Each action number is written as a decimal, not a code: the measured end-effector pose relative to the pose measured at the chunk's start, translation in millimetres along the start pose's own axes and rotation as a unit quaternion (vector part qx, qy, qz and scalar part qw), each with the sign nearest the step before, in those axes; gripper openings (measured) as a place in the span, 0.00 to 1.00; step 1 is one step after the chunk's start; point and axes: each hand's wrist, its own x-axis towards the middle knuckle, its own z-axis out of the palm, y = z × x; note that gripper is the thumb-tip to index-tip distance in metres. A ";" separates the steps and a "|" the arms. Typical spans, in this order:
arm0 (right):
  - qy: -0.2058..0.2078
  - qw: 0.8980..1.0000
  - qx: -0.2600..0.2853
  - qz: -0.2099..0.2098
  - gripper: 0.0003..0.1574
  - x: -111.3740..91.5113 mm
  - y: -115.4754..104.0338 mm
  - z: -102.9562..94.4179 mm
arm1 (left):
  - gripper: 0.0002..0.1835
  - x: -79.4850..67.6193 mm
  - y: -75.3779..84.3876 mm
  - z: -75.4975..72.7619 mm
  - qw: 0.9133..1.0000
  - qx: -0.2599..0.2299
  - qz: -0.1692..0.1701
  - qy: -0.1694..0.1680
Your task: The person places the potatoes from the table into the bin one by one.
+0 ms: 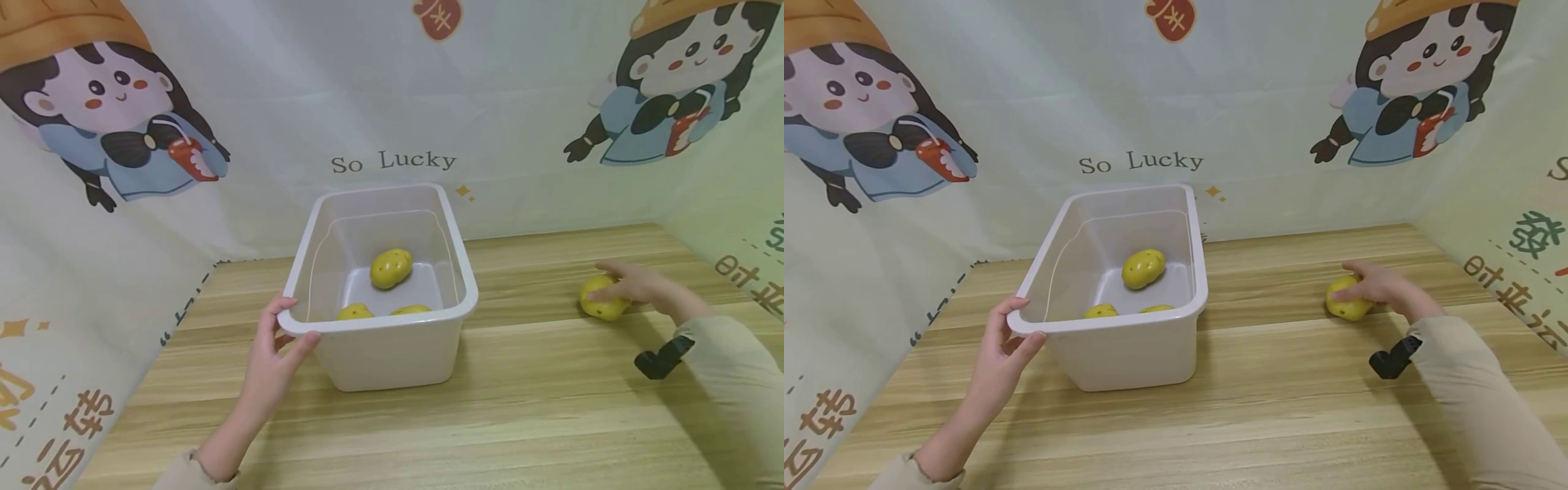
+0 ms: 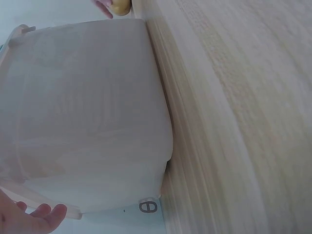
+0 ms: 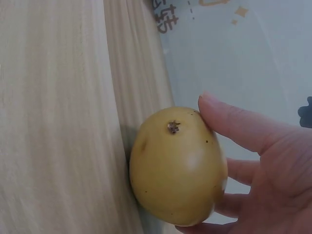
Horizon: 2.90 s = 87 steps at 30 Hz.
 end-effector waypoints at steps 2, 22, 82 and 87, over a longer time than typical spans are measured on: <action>0.003 1.000 0.003 0.000 0.57 0.6 1.0 1.9 | 0.26 -0.2 -0.1 0.2 1.000 0.000 0.000 0.000; -0.007 1.000 0.007 0.013 0.63 4.4 7.0 11.7 | 0.26 -0.7 0.3 1.4 1.000 -0.004 0.002 0.005; 0.000 0.996 -0.052 -0.069 0.54 12.4 -165.3 -63.1 | 0.26 0.0 -1.7 1.4 1.000 -0.007 -0.002 0.004; 0.001 0.995 -0.066 -0.073 0.54 13.7 -187.9 -64.1 | 0.26 -0.2 -2.0 1.6 1.000 -0.008 0.001 0.008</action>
